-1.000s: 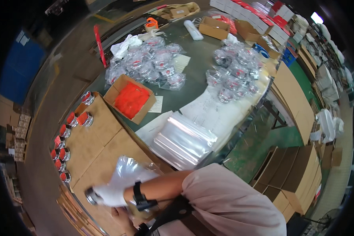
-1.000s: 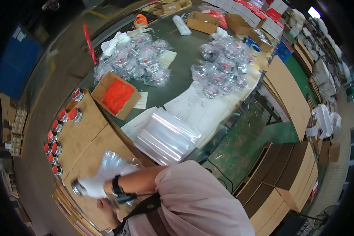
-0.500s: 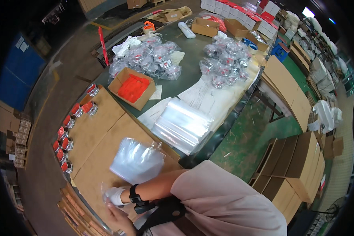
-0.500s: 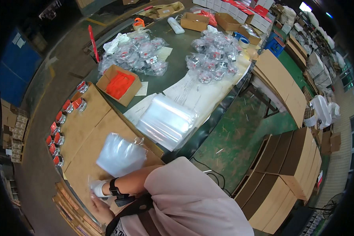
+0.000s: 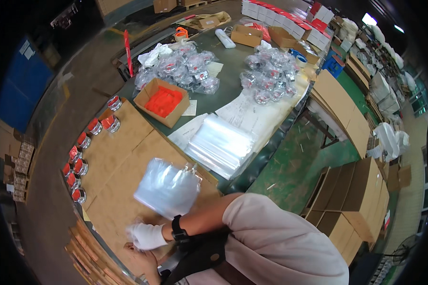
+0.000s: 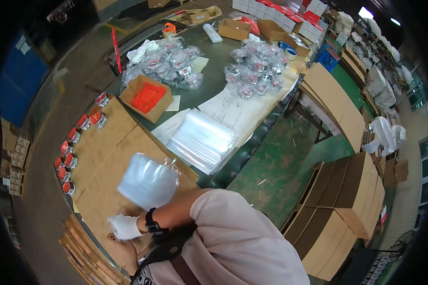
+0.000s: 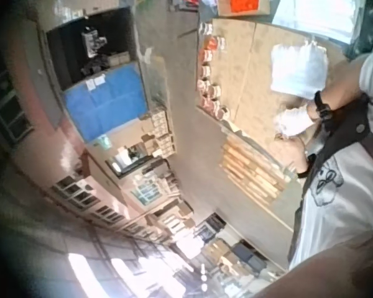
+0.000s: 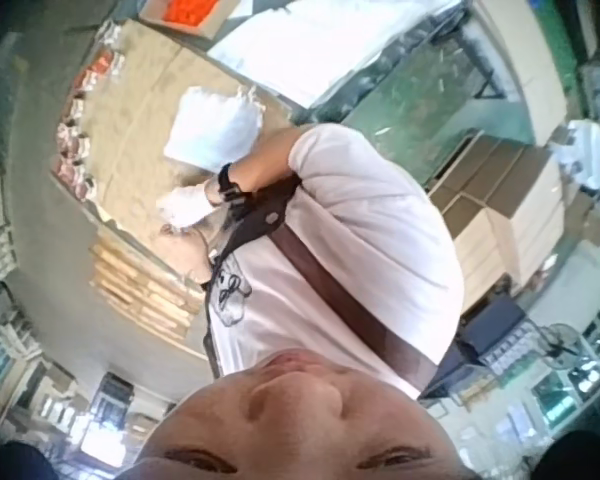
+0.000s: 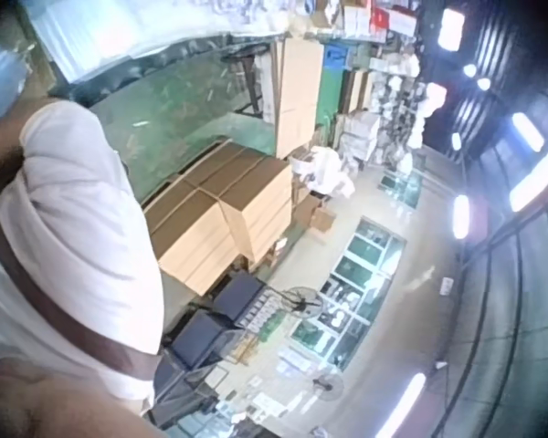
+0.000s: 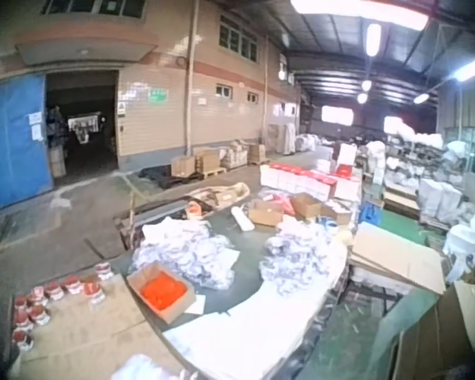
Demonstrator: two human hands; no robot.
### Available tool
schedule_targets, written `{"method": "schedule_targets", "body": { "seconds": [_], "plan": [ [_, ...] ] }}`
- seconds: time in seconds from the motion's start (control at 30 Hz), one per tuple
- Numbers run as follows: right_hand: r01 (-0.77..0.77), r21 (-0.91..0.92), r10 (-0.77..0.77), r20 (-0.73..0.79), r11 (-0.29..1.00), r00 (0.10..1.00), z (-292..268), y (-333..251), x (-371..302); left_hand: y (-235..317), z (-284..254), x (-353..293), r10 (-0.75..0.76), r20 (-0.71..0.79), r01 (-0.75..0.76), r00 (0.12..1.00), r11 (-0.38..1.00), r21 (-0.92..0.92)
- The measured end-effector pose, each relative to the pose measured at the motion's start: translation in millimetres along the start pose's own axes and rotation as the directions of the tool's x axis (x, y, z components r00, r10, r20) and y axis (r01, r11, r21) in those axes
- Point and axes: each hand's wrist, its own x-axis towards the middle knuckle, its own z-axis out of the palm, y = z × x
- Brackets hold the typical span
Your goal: The person repeatedly picks small red-lidded jars from a table, places each into a clear plastic bag, and sets the bagged jar aside. The person also handles stacks of empty plastic bags and occasionally moves items on the table to continue the packing process.
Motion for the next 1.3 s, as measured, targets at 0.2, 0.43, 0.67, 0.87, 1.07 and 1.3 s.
{"method": "schedule_targets", "body": {
  "seconds": [0.2,0.43,0.67,0.87,1.07,1.3],
  "plan": [
    [0.491,-0.567,-0.355,0.340,0.661,0.871,-27.8,13.3,-2.0,8.0,13.6,-16.3,-0.384,-0.034,0.302,0.922,0.774,-0.556],
    [0.561,-0.426,-0.465,0.316,0.710,0.827,22.3,35.1,62.1,2.2,15.3,-9.8,-0.520,-0.015,0.379,0.854,0.640,-0.668],
    [0.221,0.172,-0.230,0.035,0.960,0.973,-56.9,-31.6,-24.3,58.4,-24.1,-2.4,-0.597,0.332,0.361,0.730,-0.074,-0.929],
    [0.276,-0.303,-0.355,-0.251,0.912,0.900,-258.9,-9.0,-95.3,193.7,29.8,39.3,-0.294,0.236,0.309,0.926,0.232,-0.922],
    [-0.444,0.653,0.506,0.106,0.614,0.856,-364.3,70.2,-188.3,335.4,104.4,108.0,0.196,0.576,0.480,0.793,0.382,-0.790],
    [-0.564,0.459,0.685,-0.670,0.686,0.287,-491.6,200.1,-290.2,424.5,204.7,162.6,0.708,0.426,-0.683,0.563,0.689,-0.242]
  ]
}}
